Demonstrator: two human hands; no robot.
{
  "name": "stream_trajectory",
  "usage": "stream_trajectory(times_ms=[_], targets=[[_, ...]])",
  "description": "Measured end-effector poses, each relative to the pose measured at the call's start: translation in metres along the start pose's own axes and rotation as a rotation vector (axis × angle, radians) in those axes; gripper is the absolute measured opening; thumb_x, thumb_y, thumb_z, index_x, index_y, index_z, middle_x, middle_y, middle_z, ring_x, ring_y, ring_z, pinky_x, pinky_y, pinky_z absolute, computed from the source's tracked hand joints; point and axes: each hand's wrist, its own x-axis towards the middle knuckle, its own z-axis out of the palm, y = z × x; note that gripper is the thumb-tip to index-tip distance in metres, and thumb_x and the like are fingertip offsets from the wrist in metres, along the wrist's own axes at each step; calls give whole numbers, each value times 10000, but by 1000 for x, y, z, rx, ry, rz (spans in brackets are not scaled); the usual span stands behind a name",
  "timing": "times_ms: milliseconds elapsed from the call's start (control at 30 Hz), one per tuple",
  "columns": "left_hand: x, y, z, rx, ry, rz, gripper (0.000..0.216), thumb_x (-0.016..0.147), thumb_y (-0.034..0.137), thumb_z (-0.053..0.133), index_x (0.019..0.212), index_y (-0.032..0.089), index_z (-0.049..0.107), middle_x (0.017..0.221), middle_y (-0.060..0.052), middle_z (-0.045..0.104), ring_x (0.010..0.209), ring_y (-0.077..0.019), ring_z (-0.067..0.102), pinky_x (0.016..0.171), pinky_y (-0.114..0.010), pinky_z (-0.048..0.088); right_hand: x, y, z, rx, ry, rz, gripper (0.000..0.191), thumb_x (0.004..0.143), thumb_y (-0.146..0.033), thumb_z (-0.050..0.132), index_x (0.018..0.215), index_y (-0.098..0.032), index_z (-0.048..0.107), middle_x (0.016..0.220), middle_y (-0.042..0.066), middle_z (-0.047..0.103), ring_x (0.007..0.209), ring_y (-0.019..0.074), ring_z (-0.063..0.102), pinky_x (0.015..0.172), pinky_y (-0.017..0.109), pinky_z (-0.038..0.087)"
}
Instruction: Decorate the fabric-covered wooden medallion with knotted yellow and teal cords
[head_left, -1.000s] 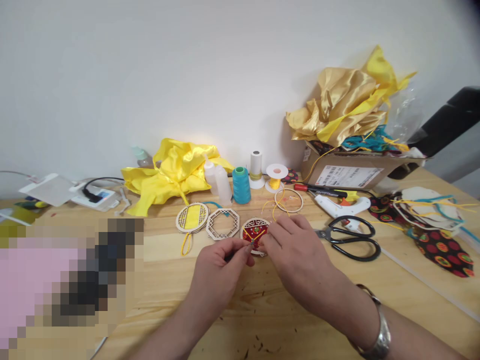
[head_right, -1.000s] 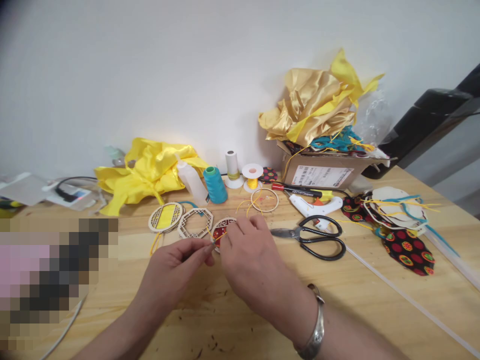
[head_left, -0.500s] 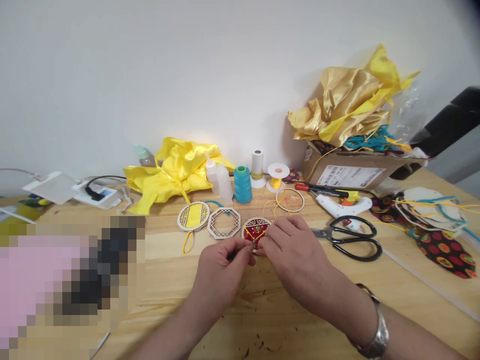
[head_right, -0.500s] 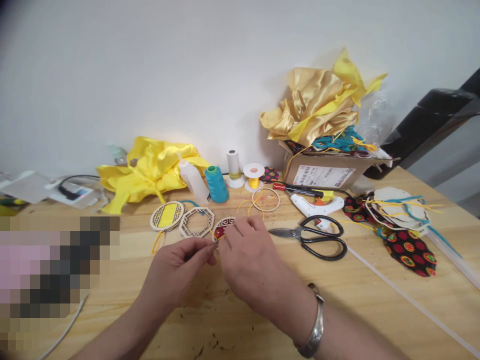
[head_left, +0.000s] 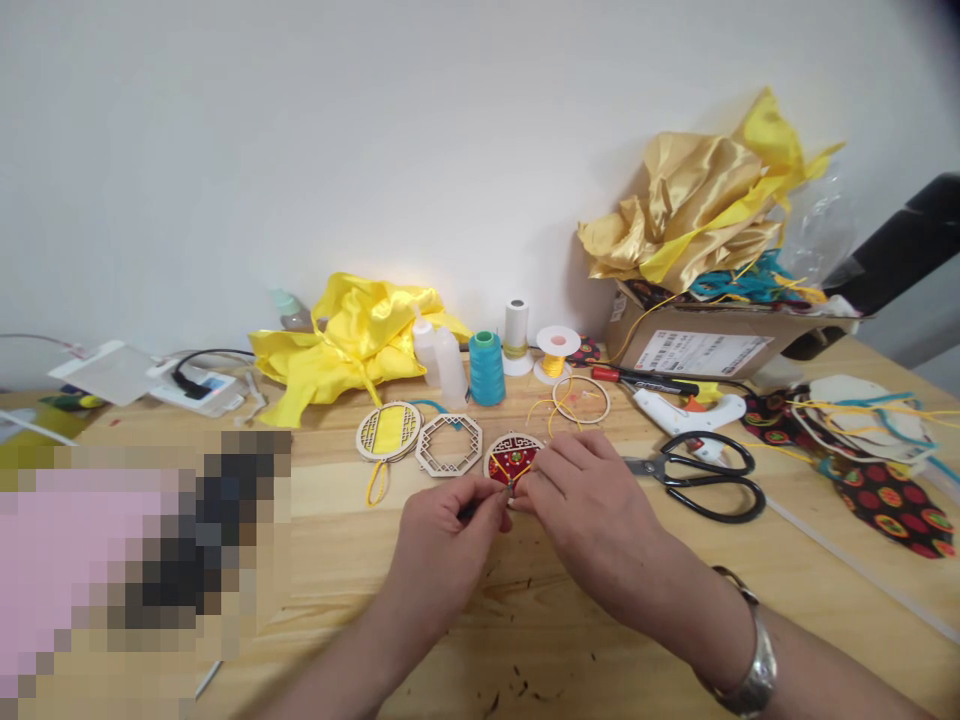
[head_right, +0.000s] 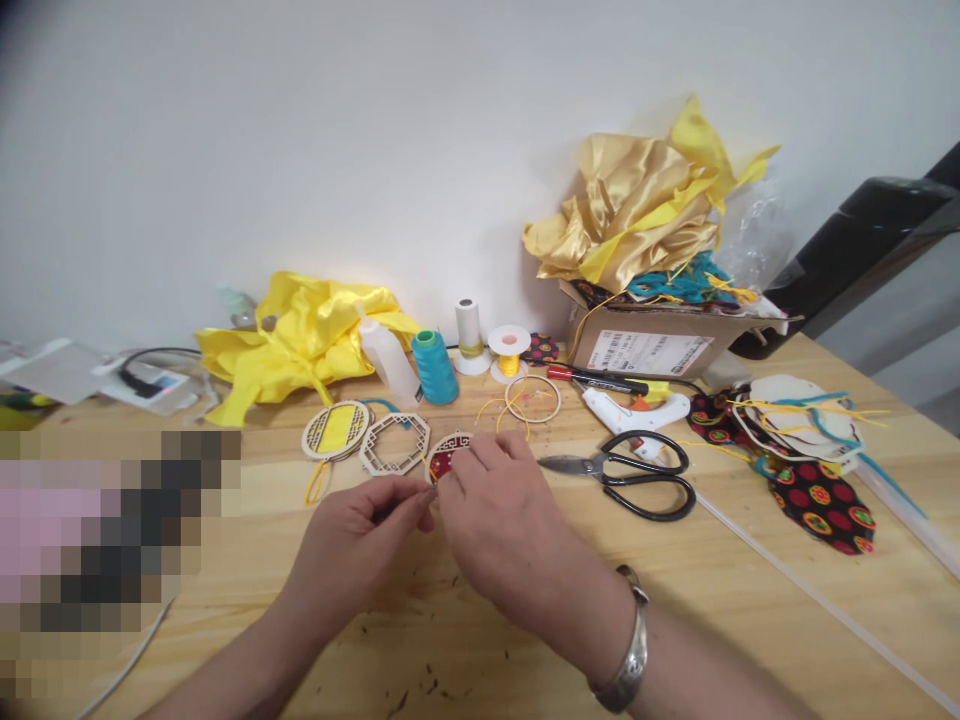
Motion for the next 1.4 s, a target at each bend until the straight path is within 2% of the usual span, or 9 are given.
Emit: stream_trajectory(times_ms=[233,467,667,833,1167,1400], targets=[[-2,-1,0,7,5,45,158,714,228,574,637,216,712,566,5,672,561,-170,585,539,-246,406,0,0,0,28,-14,3,87,826,-155,583,741,-171,569,763,37,580,745,204,432,689,359,303],[-3,-3,0,30,4,109,173,717,191,558,670,225,721,574,16,676,564,-160,587,570,-244,417,-1,1,2,185,-40,52,101,830,-116,549,749,-177,556,787,30,564,765,189,437,717,341,322],[-3,1,-1,-15,1,18,160,693,202,573,585,217,690,535,16,644,523,-144,532,489,-222,366,3,1,-5,382,-114,144,172,881,-135,446,759,-155,566,841,55,575,813,179,460,748,319,364],[-1,3,-3,-47,-13,-28,170,689,211,585,540,206,666,520,26,629,511,-127,500,501,-215,362,5,2,-9,478,-118,174,197,887,-139,429,745,-159,564,827,50,569,810,168,462,738,303,369],[1,1,-5,-49,-64,-51,188,716,264,584,559,194,659,552,26,640,565,-133,522,564,-226,378,5,3,-8,539,-132,194,193,887,-120,423,755,-162,558,825,39,559,796,160,467,739,299,373],[3,1,-5,-86,-56,-79,174,704,269,611,550,200,657,532,35,641,551,-128,528,557,-218,385,4,4,-7,516,-137,180,197,894,-106,404,764,-159,542,809,36,556,774,155,469,726,289,375]])
